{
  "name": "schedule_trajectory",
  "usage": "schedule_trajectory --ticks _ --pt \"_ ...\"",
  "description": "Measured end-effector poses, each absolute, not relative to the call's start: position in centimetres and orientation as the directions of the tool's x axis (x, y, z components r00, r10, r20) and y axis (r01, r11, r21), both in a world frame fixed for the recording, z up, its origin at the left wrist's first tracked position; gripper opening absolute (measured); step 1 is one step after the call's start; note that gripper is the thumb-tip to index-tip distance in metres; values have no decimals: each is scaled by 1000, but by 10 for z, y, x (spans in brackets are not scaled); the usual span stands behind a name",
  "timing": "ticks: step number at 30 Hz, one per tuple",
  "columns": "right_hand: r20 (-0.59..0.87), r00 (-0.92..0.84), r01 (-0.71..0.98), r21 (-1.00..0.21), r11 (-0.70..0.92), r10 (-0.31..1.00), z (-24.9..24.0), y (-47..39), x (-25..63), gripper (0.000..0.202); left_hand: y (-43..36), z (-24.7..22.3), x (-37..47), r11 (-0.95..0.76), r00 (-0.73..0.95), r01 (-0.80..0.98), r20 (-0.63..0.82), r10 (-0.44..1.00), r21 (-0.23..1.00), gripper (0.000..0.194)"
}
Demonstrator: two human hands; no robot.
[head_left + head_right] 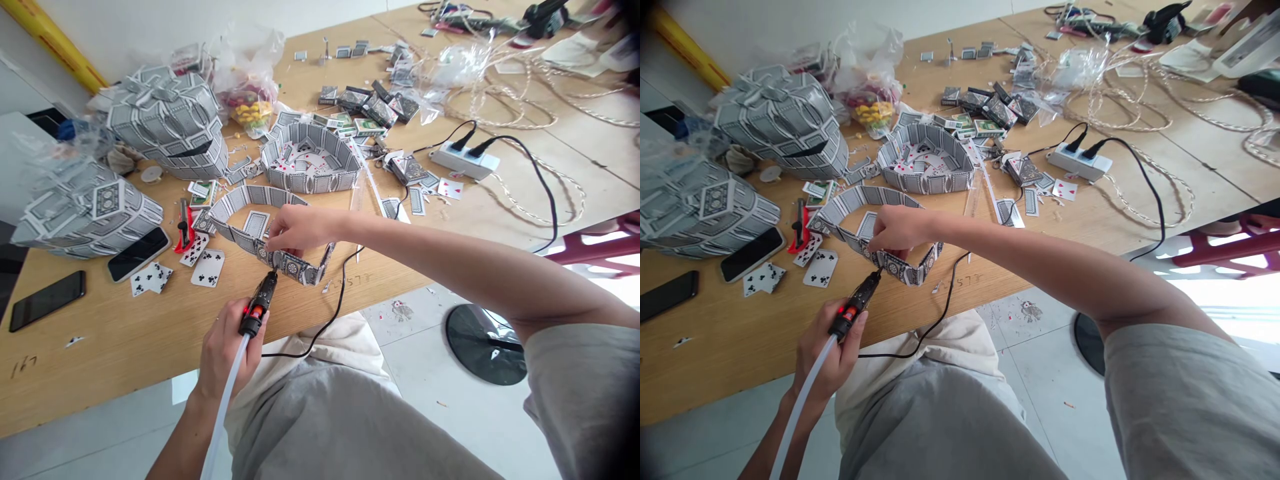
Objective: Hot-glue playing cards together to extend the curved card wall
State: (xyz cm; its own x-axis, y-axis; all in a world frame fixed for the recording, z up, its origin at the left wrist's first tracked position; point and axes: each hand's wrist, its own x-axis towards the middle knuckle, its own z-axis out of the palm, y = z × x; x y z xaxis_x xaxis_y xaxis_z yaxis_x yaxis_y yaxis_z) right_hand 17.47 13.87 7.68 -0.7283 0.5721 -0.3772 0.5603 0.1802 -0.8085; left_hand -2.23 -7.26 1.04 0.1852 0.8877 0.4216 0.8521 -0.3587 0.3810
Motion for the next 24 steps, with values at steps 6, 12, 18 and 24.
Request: schedule_trajectory --ticks 6,12,18,24 --pt "-392 -732 561 -811 165 558 78 135 174 25 -66 14 -22 -371 191 848 434 880 379 25" --pt "-401 -736 549 -825 135 546 73 134 173 23 -63 19 -22 -400 209 838 458 864 372 28" --pt "-420 -727 553 -827 101 543 72 135 173 21 -64 21 -21 -404 208 840 475 855 361 29" --pt "-426 -732 554 -826 100 532 72 135 173 21 -64 21 -19 -409 196 827 485 852 385 28"
